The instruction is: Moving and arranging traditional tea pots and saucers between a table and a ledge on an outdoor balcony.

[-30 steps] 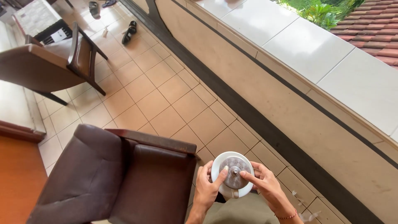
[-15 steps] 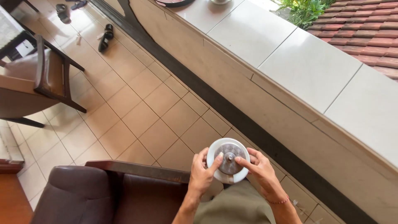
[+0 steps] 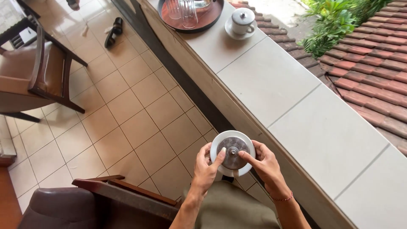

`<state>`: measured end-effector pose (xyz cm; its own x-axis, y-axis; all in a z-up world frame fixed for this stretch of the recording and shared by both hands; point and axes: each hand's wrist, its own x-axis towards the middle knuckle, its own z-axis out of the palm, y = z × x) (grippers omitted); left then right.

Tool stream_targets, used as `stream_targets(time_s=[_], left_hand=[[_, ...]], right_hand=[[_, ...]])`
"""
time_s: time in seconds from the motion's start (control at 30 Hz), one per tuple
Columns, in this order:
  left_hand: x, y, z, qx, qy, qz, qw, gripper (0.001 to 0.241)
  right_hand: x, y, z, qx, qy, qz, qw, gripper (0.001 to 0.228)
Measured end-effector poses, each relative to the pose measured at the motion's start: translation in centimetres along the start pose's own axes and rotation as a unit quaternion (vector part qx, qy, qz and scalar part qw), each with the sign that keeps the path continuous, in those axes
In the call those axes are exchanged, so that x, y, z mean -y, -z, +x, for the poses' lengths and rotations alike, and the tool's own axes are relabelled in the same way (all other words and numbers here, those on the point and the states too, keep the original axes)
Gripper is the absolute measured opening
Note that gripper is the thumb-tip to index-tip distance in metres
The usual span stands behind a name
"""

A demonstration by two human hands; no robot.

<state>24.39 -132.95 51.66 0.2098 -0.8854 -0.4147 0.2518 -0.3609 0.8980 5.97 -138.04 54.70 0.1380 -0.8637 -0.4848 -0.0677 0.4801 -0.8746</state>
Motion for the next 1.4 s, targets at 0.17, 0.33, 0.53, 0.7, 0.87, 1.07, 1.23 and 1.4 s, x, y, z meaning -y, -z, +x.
stream_targets(time_s=[0.17, 0.33, 0.53, 0.7, 0.87, 1.07, 1.23, 1.4], left_hand=[[-2.9, -0.4, 5.0, -0.015, 0.006, -0.015, 1.000, 0.076], [-5.6, 0.6, 11.6, -0.011, 0.023, 0.003, 1.000, 0.075], [-9.2, 2.4, 20.2, 0.005, -0.017, 0.001, 1.000, 0.070], [-13.6, 4.1, 26.4, 0.015, 0.016, 0.076, 0.997, 0.071], [-14.1, 4.8, 31.7, 0.019, 0.027, 0.062, 0.997, 0.071], [-15.1, 3.8, 36.1, -0.010, 0.032, 0.024, 0.999, 0.071], [-15.7, 2.9, 38.6, -0.024, 0.042, 0.030, 0.998, 0.074], [-16.2, 1.9, 40.1, -0.039, 0.058, 0.030, 0.997, 0.078]], right_hand=[[3.3, -0.6, 5.3, -0.010, -0.011, -0.044, 0.999, 0.076], [4.9, -2.1, 12.0, -0.029, -0.002, -0.032, 0.999, 0.080], [9.4, -5.4, 19.2, -0.010, 0.041, 0.027, 0.999, 0.073], [12.4, -7.7, 24.7, -0.046, 0.024, 0.048, 0.998, 0.073], [15.0, -9.4, 28.9, -0.048, 0.035, 0.074, 0.995, 0.067], [17.0, -9.7, 33.7, -0.057, 0.021, 0.058, 0.996, 0.066], [17.2, -9.7, 37.2, -0.108, 0.044, 0.065, 0.991, 0.070], [17.0, -9.1, 39.3, -0.095, 0.081, 0.132, 0.983, 0.042]])
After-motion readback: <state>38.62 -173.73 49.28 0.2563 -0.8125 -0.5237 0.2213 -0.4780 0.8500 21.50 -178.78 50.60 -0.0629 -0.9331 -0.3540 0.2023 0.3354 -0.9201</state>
